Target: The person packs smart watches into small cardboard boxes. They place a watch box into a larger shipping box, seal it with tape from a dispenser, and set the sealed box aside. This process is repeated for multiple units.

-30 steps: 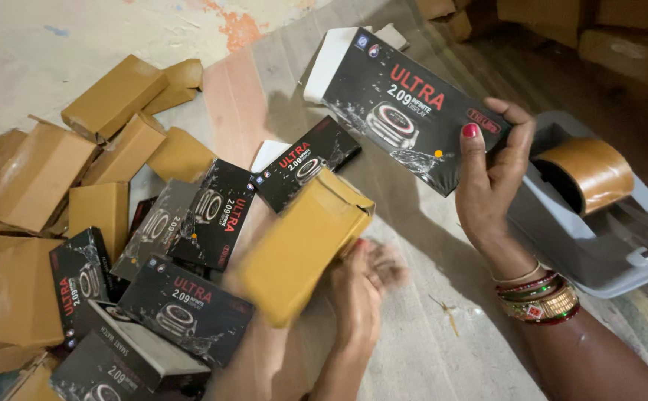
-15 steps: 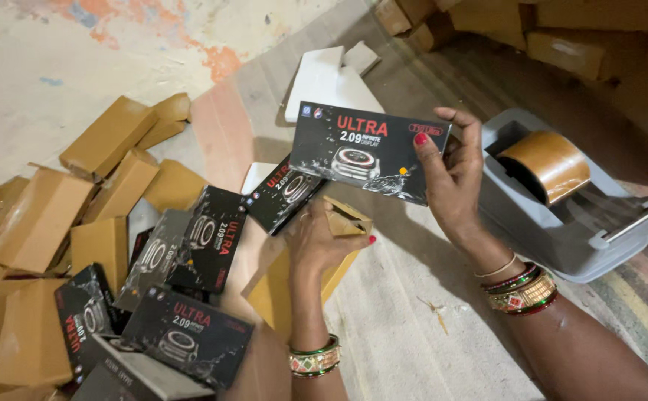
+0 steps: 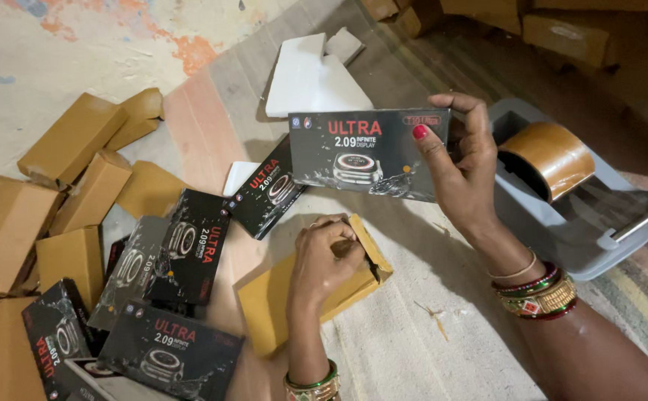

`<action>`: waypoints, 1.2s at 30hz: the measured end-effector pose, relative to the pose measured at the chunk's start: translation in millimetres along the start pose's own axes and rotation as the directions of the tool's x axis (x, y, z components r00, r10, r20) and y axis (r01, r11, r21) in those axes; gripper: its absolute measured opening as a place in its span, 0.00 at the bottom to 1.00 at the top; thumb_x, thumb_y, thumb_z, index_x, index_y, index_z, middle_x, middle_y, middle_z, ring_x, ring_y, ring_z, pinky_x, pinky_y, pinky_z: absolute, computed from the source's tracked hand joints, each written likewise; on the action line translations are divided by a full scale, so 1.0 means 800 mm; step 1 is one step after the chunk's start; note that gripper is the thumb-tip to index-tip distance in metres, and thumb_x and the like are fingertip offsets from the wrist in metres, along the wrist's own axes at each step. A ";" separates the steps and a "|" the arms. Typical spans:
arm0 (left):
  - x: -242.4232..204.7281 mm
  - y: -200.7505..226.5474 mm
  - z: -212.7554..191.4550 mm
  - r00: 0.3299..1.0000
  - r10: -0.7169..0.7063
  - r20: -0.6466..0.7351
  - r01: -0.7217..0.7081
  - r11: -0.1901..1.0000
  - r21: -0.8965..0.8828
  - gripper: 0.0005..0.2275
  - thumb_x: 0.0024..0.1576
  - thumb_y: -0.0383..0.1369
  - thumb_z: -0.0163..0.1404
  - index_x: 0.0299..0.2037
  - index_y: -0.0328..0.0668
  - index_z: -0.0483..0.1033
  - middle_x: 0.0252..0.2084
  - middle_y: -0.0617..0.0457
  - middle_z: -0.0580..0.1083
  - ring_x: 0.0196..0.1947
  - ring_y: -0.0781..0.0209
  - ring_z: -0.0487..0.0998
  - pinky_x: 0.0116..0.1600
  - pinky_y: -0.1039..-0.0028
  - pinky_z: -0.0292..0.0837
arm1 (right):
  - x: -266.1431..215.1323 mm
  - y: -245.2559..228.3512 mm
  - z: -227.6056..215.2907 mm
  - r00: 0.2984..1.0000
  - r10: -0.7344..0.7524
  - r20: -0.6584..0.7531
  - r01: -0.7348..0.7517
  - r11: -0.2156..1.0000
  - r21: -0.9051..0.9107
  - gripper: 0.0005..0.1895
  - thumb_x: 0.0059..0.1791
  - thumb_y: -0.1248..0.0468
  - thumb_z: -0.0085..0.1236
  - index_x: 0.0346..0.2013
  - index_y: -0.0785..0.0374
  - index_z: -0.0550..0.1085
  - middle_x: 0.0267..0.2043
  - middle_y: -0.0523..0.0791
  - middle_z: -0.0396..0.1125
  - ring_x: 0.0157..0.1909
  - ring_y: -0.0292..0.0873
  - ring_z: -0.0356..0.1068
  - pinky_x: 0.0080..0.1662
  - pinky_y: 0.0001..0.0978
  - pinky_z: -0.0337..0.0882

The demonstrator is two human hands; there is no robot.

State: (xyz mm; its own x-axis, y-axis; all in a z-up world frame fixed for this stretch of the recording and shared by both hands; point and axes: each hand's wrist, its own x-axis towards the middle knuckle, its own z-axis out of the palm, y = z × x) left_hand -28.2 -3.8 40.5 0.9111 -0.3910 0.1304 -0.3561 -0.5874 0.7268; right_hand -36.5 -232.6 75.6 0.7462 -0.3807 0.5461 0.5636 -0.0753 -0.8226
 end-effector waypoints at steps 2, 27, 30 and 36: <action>0.000 0.016 0.003 0.999 -0.017 -0.030 0.022 0.982 0.189 0.12 0.46 0.39 0.58 0.33 0.41 0.80 0.47 0.48 0.81 0.48 0.55 0.81 0.66 0.59 0.68 | -0.001 -0.008 -0.003 1.000 -0.002 0.030 0.003 1.000 -0.024 0.17 0.58 0.71 0.55 0.61 0.66 0.63 0.50 0.43 0.67 0.51 0.32 0.69 0.52 0.23 0.73; 0.002 0.023 -0.025 0.939 -0.340 0.047 0.294 0.869 0.397 0.37 0.38 0.46 0.63 0.61 0.49 0.70 0.62 0.46 0.72 0.68 0.47 0.66 0.74 0.34 0.32 | -0.003 -0.034 -0.011 0.984 -0.013 0.177 0.054 0.972 -0.229 0.19 0.56 0.65 0.57 0.60 0.65 0.66 0.42 0.43 0.71 0.42 0.32 0.71 0.42 0.24 0.73; 0.002 0.023 -0.025 0.943 -0.326 0.072 0.266 0.862 0.431 0.49 0.30 0.54 0.67 0.66 0.50 0.64 0.68 0.45 0.63 0.71 0.43 0.58 0.70 0.30 0.29 | -0.001 -0.034 -0.010 0.980 0.036 0.197 0.016 0.967 -0.256 0.19 0.55 0.64 0.58 0.59 0.64 0.67 0.41 0.44 0.74 0.40 0.33 0.74 0.40 0.25 0.75; 0.000 0.012 -0.017 0.949 -0.309 0.057 0.241 0.833 0.499 0.53 0.29 0.60 0.68 0.68 0.53 0.60 0.73 0.41 0.54 0.73 0.41 0.51 0.68 0.29 0.31 | 0.002 -0.035 -0.016 0.981 0.048 0.188 0.008 0.957 -0.289 0.19 0.55 0.65 0.59 0.60 0.64 0.68 0.39 0.44 0.72 0.39 0.34 0.71 0.37 0.26 0.71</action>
State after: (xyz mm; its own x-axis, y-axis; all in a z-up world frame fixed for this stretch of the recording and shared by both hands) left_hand -28.8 0.0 56.4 0.9631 -0.2301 -0.1397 -0.1802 -0.9366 0.3004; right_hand -55.8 -242.5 97.4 0.8259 -0.2039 0.5257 0.4433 -0.3414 -0.8288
